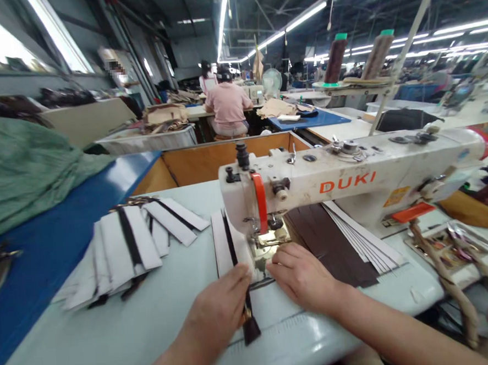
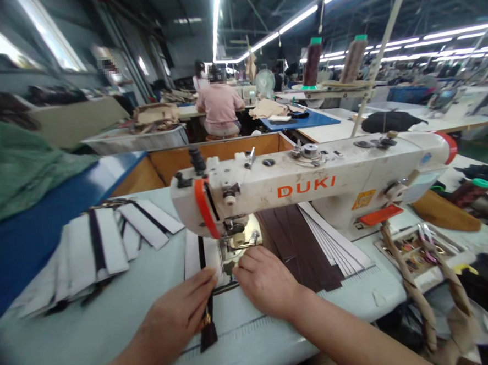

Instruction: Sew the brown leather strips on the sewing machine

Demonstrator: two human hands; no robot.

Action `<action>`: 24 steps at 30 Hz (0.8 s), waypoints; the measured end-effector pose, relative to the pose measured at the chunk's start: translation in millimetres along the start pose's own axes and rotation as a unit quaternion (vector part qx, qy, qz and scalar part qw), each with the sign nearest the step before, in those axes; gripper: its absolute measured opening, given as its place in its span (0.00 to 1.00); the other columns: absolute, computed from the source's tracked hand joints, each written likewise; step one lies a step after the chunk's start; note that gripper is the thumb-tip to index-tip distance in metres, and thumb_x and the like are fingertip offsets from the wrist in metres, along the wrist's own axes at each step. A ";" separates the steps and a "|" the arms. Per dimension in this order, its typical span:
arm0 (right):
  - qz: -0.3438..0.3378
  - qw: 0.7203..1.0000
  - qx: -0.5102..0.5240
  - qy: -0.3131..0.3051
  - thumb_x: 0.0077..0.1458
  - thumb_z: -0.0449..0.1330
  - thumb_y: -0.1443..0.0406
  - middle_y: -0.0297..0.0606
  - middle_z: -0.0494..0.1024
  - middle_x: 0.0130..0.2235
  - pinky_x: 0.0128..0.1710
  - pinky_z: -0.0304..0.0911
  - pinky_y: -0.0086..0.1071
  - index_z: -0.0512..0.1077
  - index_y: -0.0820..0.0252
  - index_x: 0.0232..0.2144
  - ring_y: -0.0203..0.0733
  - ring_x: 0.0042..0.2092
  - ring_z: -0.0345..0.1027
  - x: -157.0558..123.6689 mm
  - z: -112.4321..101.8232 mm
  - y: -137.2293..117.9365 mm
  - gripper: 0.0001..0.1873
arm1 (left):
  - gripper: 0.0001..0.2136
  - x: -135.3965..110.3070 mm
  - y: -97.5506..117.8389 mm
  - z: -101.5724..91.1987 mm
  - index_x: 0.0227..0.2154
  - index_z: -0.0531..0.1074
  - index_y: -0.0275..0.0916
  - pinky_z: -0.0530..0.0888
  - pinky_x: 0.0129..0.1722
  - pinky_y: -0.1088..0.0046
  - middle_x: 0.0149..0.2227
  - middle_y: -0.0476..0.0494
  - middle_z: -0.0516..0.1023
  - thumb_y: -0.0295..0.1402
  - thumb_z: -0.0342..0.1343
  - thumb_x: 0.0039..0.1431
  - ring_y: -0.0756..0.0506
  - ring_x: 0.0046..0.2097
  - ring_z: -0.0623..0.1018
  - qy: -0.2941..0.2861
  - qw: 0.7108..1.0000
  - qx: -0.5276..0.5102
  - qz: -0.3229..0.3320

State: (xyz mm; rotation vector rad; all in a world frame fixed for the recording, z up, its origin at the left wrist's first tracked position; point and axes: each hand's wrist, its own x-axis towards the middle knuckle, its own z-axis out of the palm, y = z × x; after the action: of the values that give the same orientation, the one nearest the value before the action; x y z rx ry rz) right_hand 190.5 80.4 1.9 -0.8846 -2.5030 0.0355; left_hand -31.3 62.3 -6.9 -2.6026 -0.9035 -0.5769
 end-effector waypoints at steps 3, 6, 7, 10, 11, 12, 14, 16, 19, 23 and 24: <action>-0.018 0.998 0.059 0.000 0.62 0.52 0.70 0.42 0.76 0.42 0.48 0.62 0.37 0.72 0.62 0.43 0.43 0.46 0.65 -6.7 1.9 -22.6 0.10 | 0.17 -28.9 31.6 -21.6 0.45 0.72 0.32 0.70 0.53 0.75 0.46 0.39 0.79 0.19 0.43 0.57 0.48 0.50 0.76 0.012 1.000 -0.028 -0.007; -0.015 0.994 0.107 -0.006 0.62 0.52 0.70 0.43 0.75 0.48 0.54 0.61 0.37 0.72 0.62 0.46 0.42 0.50 0.66 -13.9 9.8 -42.5 0.13 | 0.15 -49.7 48.6 -33.6 0.47 0.72 0.35 0.71 0.52 0.75 0.50 0.40 0.76 0.23 0.45 0.60 0.48 0.52 0.76 0.017 0.996 -0.077 -0.046; -0.011 0.993 0.115 -0.007 0.62 0.53 0.70 0.44 0.75 0.48 0.55 0.61 0.37 0.72 0.63 0.46 0.43 0.51 0.66 -15.8 12.7 -46.6 0.13 | 0.14 -54.5 48.6 -35.3 0.46 0.72 0.36 0.72 0.51 0.74 0.52 0.40 0.75 0.25 0.46 0.61 0.47 0.52 0.76 0.025 0.991 -0.095 -0.094; 0.011 0.991 0.135 -0.007 0.60 0.54 0.70 0.44 0.75 0.50 0.55 0.61 0.38 0.73 0.64 0.47 0.45 0.52 0.67 -18.7 17.6 -51.5 0.14 | 0.12 -61.2 34.3 -37.9 0.45 0.73 0.38 0.76 0.47 0.65 0.52 0.38 0.75 0.31 0.51 0.60 0.41 0.51 0.76 0.056 0.910 -0.224 -0.344; 0.016 0.990 0.140 -0.007 0.60 0.55 0.70 0.43 0.75 0.50 0.56 0.61 0.38 0.73 0.64 0.47 0.45 0.52 0.67 -18.8 17.6 -51.6 0.14 | 0.12 -60.6 27.2 -38.9 0.44 0.73 0.37 0.77 0.45 0.62 0.50 0.36 0.76 0.32 0.52 0.59 0.40 0.50 0.77 0.057 0.857 -0.290 -0.422; 0.018 0.989 0.144 -0.008 0.60 0.56 0.69 0.43 0.75 0.50 0.56 0.61 0.38 0.73 0.63 0.47 0.45 0.52 0.67 -18.6 16.8 -51.5 0.14 | 0.13 -58.5 20.4 -40.3 0.45 0.72 0.36 0.77 0.44 0.62 0.49 0.34 0.76 0.33 0.52 0.59 0.40 0.50 0.77 0.049 0.803 -0.352 -0.479; 0.020 0.989 0.148 -0.010 0.59 0.56 0.69 0.43 0.75 0.50 0.56 0.61 0.39 0.73 0.63 0.47 0.45 0.52 0.67 -18.0 13.8 -51.7 0.14 | 0.14 -50.8 10.1 -43.6 0.46 0.70 0.33 0.77 0.42 0.65 0.47 0.31 0.77 0.33 0.51 0.60 0.41 0.48 0.78 0.020 0.725 -0.434 -0.534; 0.021 0.988 0.152 -0.014 0.58 0.57 0.70 0.44 0.75 0.50 0.56 0.62 0.41 0.73 0.63 0.47 0.46 0.52 0.67 -18.1 10.6 -52.8 0.15 | 0.15 -40.1 5.3 -46.0 0.48 0.67 0.31 0.77 0.40 0.70 0.48 0.29 0.76 0.33 0.49 0.62 0.43 0.47 0.79 -0.004 0.702 -0.450 -0.552; 0.017 0.988 0.155 -0.017 0.57 0.56 0.71 0.45 0.75 0.51 0.54 0.63 0.43 0.73 0.62 0.48 0.48 0.53 0.67 -20.3 9.2 -54.4 0.16 | 0.13 -23.9 5.7 -44.2 0.45 0.68 0.30 0.76 0.32 0.74 0.42 0.34 0.78 0.32 0.52 0.60 0.44 0.41 0.80 -0.049 0.674 -0.450 -0.585; -0.008 0.989 0.145 -0.003 0.57 0.57 0.71 0.45 0.75 0.50 0.53 0.65 0.41 0.74 0.61 0.48 0.48 0.52 0.69 -23.7 15.9 -51.0 0.16 | 0.07 -9.5 10.9 -37.8 0.29 0.71 0.32 0.69 0.18 0.78 0.22 0.52 0.73 0.31 0.58 0.58 0.52 0.19 0.72 -0.152 0.653 -0.449 -0.590; -0.015 0.991 0.136 -0.002 0.57 0.57 0.70 0.45 0.75 0.51 0.53 0.66 0.41 0.73 0.61 0.49 0.48 0.52 0.69 -24.0 18.1 -49.1 0.16 | 0.08 -7.3 10.8 -38.5 0.27 0.71 0.33 0.68 0.18 0.78 0.20 0.54 0.71 0.32 0.58 0.59 0.54 0.18 0.69 -0.166 0.653 -0.448 -0.588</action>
State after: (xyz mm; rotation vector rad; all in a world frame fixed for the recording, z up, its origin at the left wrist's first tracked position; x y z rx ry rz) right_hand 169.8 29.6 -15.7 -0.7338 -2.4382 0.3593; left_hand -39.8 34.2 21.2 -2.4193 -3.1856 -1.0208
